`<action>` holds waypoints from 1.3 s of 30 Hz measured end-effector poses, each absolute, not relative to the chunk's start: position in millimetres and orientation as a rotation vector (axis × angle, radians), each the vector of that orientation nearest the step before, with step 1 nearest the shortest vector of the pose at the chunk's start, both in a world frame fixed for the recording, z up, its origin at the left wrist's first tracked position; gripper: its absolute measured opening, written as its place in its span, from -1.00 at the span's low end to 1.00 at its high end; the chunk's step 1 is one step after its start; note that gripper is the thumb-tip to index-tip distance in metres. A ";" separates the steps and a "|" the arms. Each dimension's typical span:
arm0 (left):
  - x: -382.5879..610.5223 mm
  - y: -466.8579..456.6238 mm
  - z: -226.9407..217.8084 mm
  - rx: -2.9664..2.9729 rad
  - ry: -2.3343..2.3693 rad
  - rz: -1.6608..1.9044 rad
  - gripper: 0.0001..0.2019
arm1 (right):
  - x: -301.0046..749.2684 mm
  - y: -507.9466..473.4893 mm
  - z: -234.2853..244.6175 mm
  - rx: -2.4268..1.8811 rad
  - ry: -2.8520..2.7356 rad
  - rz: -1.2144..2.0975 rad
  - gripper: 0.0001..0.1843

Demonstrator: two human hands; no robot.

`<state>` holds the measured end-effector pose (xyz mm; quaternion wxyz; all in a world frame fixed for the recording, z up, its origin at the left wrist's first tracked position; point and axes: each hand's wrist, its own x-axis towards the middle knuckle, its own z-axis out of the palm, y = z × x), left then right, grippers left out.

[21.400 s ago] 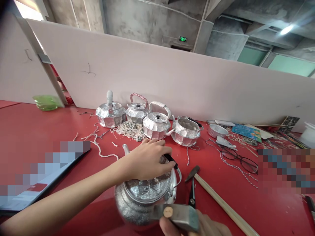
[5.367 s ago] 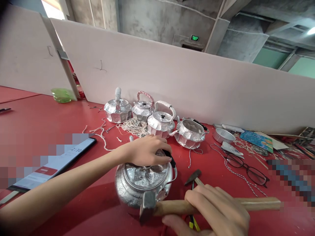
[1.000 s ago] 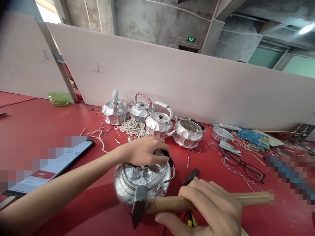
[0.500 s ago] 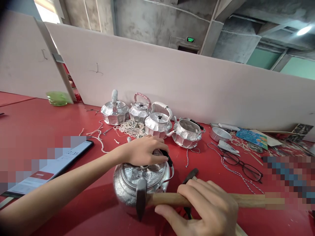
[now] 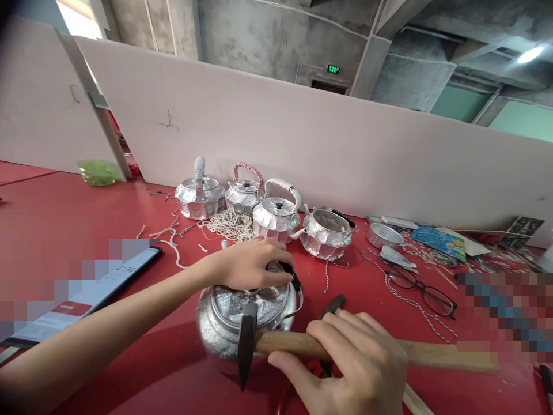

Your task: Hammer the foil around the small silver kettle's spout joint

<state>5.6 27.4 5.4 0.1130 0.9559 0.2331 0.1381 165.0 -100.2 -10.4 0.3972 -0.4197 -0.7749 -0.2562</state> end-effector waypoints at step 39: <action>5.7 28.9 4.0 2.814 0.683 0.408 -0.68 | 166.3 -102.3 -9.9 -0.988 -1.885 -0.722 -0.68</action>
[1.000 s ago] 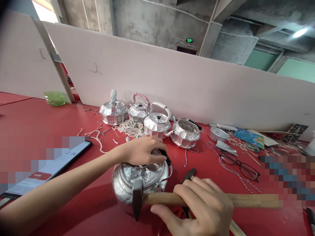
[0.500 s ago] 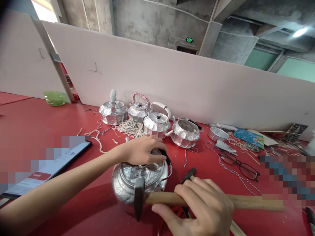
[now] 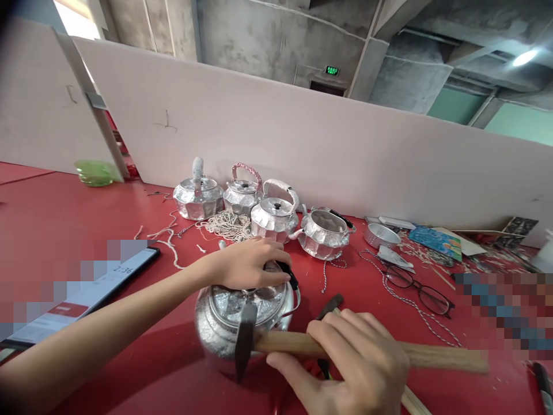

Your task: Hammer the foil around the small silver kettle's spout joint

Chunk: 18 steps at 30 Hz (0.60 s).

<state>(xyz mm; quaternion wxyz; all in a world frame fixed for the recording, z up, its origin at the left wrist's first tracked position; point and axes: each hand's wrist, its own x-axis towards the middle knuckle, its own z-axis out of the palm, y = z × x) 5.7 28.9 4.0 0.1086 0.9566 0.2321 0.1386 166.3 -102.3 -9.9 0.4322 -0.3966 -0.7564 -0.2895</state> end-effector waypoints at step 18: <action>5.5 29.0 5.2 2.819 0.688 0.404 -0.67 | 165.9 -102.2 -9.8 -0.977 -1.886 -0.667 -0.69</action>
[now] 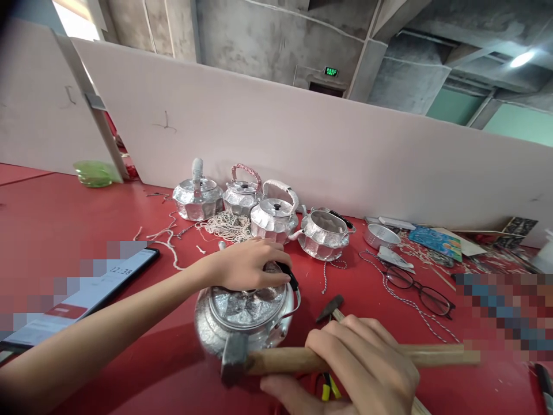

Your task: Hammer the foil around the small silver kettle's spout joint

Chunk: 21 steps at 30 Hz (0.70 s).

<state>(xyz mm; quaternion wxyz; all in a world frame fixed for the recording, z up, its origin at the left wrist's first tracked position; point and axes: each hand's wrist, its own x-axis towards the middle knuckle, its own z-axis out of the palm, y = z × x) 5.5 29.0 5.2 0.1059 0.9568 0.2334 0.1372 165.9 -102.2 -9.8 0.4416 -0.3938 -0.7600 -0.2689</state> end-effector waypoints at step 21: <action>6.0 28.9 4.9 2.815 0.692 0.405 -0.67 | 175.8 -103.6 -14.0 -0.971 -1.882 -0.700 -0.70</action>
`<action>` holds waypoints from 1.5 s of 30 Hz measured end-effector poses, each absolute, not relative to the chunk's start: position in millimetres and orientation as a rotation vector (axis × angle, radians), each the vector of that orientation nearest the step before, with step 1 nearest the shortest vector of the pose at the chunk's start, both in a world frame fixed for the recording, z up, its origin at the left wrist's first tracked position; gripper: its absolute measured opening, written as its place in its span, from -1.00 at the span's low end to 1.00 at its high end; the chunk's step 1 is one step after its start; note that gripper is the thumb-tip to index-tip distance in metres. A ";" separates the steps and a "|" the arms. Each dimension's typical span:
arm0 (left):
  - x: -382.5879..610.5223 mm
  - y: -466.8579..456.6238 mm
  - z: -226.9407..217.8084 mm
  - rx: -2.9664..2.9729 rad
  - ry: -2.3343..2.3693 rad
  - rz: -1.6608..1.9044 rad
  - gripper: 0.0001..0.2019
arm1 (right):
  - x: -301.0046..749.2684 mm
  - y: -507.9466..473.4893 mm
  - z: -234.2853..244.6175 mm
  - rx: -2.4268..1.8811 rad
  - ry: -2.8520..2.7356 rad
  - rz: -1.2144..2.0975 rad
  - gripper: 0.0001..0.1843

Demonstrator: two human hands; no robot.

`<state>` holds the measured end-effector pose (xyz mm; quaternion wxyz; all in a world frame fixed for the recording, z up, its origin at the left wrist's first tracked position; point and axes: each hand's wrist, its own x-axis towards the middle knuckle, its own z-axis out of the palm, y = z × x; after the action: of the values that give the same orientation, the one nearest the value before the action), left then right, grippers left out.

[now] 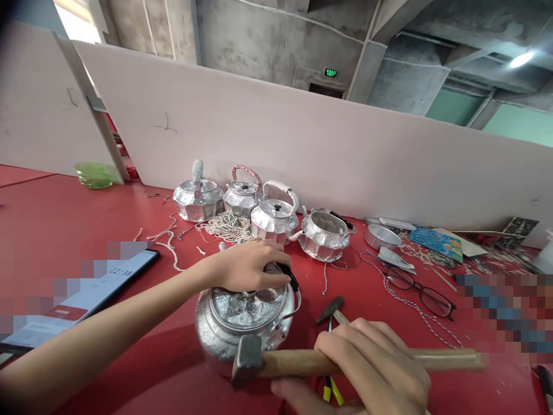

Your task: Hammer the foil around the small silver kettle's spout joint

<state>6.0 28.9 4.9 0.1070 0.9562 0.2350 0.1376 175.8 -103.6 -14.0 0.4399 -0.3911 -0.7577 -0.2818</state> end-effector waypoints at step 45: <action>6.0 30.2 4.7 2.822 0.672 0.416 -0.68 | 170.1 -103.2 -15.2 -1.035 -1.878 -0.695 -0.68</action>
<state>6.0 30.2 4.7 0.1054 0.9576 0.2282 0.1410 170.1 -103.2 -15.2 0.4293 -0.4147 -0.7525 -0.2785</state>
